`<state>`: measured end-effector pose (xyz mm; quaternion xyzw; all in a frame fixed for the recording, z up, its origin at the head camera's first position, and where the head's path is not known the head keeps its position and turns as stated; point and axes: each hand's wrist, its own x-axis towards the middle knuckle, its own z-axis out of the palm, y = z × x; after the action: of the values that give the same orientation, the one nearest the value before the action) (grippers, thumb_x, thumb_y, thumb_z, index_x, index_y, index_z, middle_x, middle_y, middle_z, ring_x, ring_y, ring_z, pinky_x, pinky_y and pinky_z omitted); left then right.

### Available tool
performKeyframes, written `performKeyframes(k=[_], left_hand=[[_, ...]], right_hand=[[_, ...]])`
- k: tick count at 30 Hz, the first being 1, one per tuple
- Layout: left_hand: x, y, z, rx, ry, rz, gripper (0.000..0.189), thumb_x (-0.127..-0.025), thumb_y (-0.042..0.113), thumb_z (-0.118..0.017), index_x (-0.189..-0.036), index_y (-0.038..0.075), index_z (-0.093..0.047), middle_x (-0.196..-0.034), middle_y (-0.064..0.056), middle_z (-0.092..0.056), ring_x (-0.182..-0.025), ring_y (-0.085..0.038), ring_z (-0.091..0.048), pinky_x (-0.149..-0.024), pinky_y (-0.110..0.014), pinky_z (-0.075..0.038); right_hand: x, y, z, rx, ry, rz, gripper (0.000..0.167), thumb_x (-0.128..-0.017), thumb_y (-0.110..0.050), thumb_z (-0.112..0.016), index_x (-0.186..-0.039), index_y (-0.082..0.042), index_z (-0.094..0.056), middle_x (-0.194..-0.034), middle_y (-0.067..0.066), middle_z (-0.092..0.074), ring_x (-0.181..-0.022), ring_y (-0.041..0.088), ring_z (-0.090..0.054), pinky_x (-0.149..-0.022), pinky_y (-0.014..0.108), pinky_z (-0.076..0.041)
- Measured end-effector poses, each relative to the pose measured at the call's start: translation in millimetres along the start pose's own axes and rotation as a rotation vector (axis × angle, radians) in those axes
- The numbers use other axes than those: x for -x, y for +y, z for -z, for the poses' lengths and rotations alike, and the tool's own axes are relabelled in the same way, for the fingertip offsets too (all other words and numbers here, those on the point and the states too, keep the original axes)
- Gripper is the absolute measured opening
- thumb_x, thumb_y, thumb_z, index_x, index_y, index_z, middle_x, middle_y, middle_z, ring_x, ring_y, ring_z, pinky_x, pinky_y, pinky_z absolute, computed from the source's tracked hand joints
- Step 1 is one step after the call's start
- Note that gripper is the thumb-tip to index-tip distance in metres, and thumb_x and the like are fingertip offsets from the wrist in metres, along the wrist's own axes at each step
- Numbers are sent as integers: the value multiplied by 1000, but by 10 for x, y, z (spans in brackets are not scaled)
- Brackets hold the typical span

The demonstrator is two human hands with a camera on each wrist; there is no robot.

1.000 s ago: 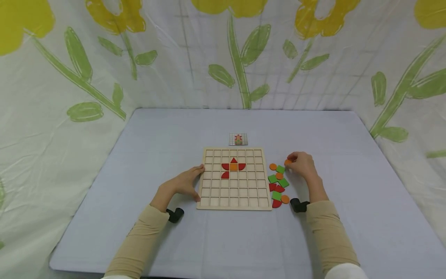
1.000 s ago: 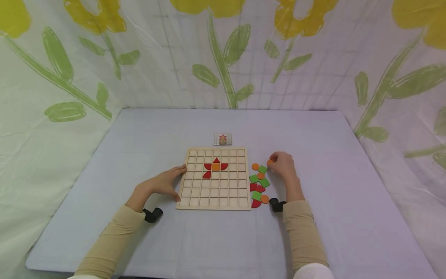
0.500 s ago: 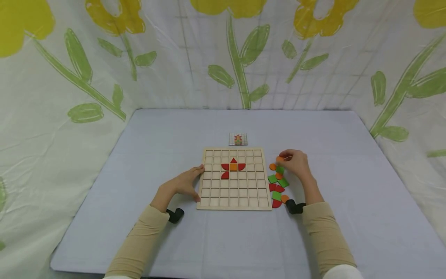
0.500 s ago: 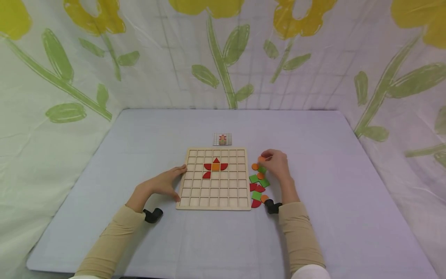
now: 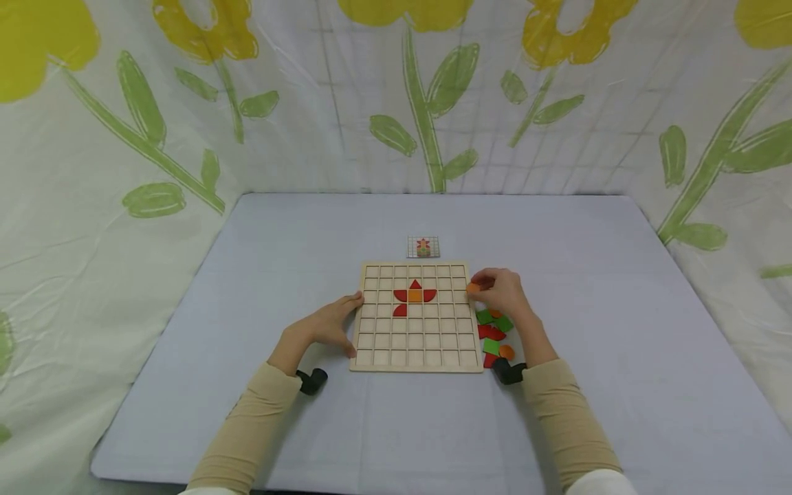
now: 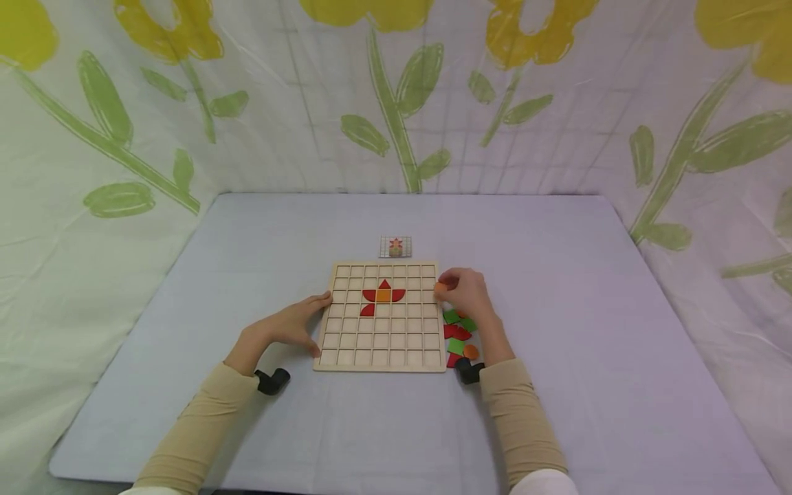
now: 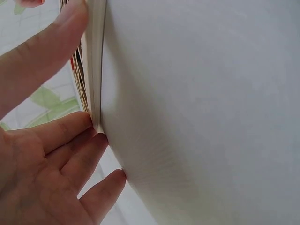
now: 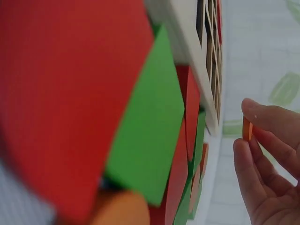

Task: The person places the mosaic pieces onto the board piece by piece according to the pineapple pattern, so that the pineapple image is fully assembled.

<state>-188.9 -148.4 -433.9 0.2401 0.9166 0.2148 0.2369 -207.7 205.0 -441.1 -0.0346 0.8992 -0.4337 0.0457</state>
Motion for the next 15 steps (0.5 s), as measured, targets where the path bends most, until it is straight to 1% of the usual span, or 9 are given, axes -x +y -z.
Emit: performKeyframes(k=[4, 8, 15], left_hand=[[-4, 1, -4, -2, -4, -6, 103, -68, 17, -87, -148, -10, -28, -158, -23, -19, -144, -38, -20, -114, -48, -26], [-5, 3, -5, 3, -12, 0, 103, -69, 17, -87, -148, -9, -27, -158, -22, -19, -144, -37, -20, -114, -48, -25], [14, 29, 12, -7, -11, 9, 103, -68, 17, -87, -148, -10, -28, -158, -23, -18, -144, -38, -20, -114, -49, -25]], right_hand=[[-12, -52, -92, -5, -13, 39, 25, -83, -6, -74, -105, 5, -68, -99, 18, -68, -91, 31, -64, -80, 40, -54], [-32, -116, -166, -10, -57, 31, 28, -84, -8, -75, -108, 5, -68, -102, 18, -68, -95, 32, -64, -83, 42, -54], [-33, -200, -216, 25, -90, 69, 27, -83, -8, -75, -107, 4, -69, -101, 17, -68, -94, 30, -63, -84, 42, -54]])
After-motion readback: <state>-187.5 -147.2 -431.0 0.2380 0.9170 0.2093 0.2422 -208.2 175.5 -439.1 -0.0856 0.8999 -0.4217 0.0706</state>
